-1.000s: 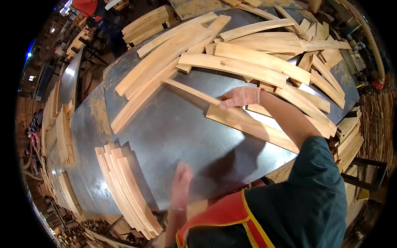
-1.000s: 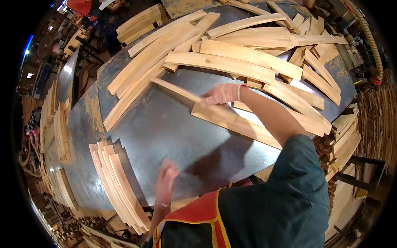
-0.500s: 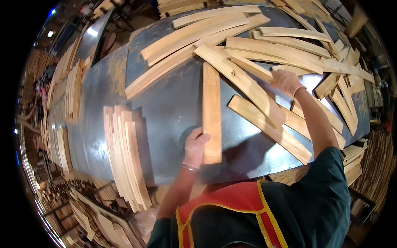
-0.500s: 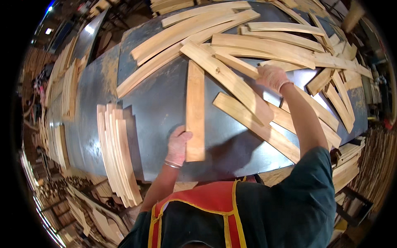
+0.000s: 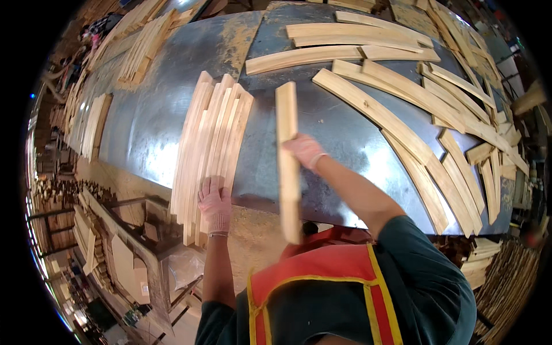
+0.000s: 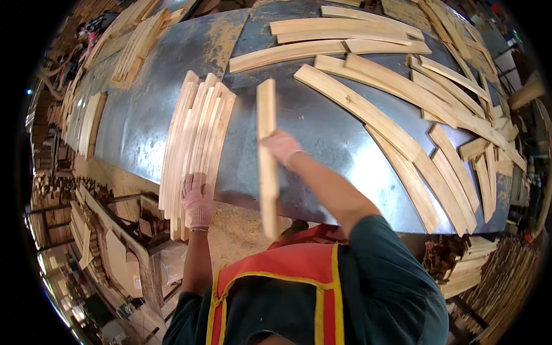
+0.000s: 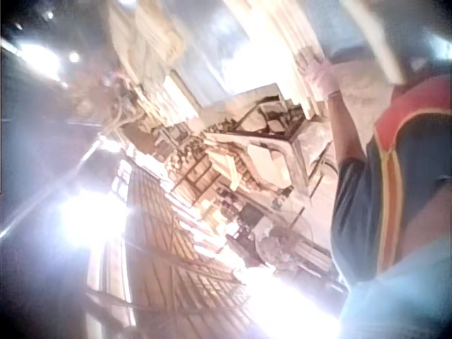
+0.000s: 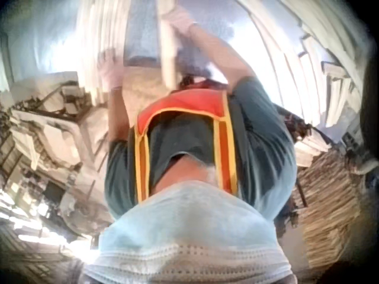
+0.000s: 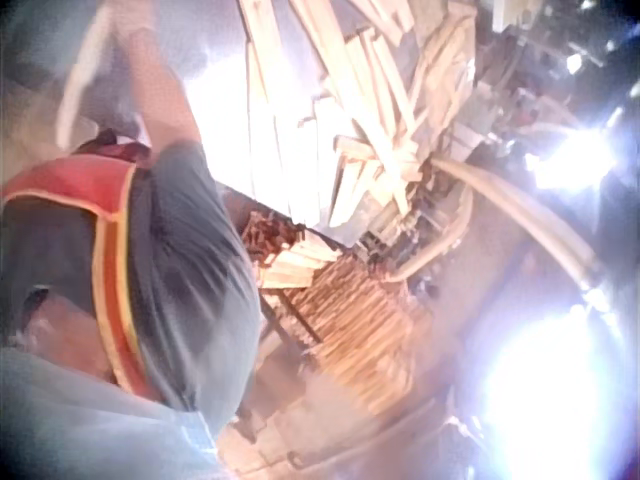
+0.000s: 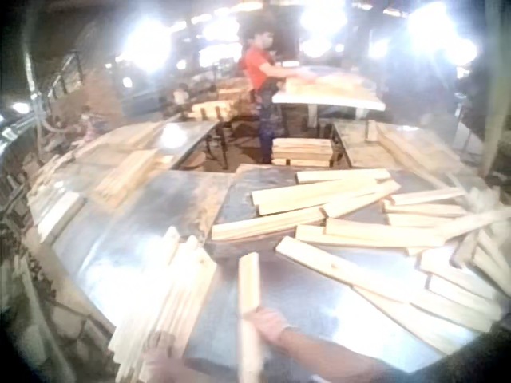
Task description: The person sorts wooden planks on a metal table in a workshop. They pick up individual planks from a scattered pile, inspect them, and place them into a neat stack. The person wears gloves and an apron while performing this repetitive sorting task.
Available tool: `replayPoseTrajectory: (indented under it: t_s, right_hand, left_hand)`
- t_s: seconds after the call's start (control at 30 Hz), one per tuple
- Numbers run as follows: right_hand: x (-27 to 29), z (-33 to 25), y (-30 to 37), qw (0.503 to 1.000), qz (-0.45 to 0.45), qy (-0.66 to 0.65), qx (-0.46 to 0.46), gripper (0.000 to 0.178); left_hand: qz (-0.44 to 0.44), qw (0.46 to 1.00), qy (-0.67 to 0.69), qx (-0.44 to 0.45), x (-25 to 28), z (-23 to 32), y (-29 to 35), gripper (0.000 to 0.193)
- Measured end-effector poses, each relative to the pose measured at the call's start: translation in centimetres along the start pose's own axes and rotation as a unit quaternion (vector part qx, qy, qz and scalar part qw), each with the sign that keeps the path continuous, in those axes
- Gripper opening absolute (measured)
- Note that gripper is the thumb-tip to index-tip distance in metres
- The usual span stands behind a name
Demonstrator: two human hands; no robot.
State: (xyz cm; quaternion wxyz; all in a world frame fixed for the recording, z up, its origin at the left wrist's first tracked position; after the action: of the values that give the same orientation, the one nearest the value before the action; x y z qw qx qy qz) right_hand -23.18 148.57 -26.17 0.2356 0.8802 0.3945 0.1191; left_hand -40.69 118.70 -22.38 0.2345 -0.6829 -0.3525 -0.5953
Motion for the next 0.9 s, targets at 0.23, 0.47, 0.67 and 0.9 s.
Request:
replayPoseTrajectory:
  t_s: [0.23,0.47,0.67,0.9]
  right_hand:
    - [-6.5,-6.4,0.7,0.965,-0.160,0.114,0.173,0.046]
    - [23.2,-1.0,-0.4,0.748,0.197,0.587,0.240,0.056]
    - [19.0,-7.9,1.1,0.934,-0.166,0.317,0.007,0.072]
    - [21.4,-7.7,-7.5,0.815,0.029,0.560,0.146,0.100]
  left_hand:
    - [0.007,0.996,-0.072,-0.060,0.8,2.6,1.9,0.085]
    - [0.094,0.984,0.001,-0.150,2.6,9.2,1.4,0.081]
    - [-0.294,0.758,0.575,-0.084,1.3,24.2,1.4,0.067]
    - [-0.272,0.521,0.797,0.139,0.5,27.3,-1.7,0.033]
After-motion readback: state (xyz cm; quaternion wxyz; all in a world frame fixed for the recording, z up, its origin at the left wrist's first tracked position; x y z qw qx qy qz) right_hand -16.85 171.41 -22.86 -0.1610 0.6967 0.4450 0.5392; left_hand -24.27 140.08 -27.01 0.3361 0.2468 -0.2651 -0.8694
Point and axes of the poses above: each hand's wrist, its own y-axis away from the middle knuckle, its own x-axis out of the back of the hand, z = x × y, the point moved 2 cm from there along -y, towards the middle knuckle, and after that the axes turned 11 degrees about -y, right-handed, at the moved point
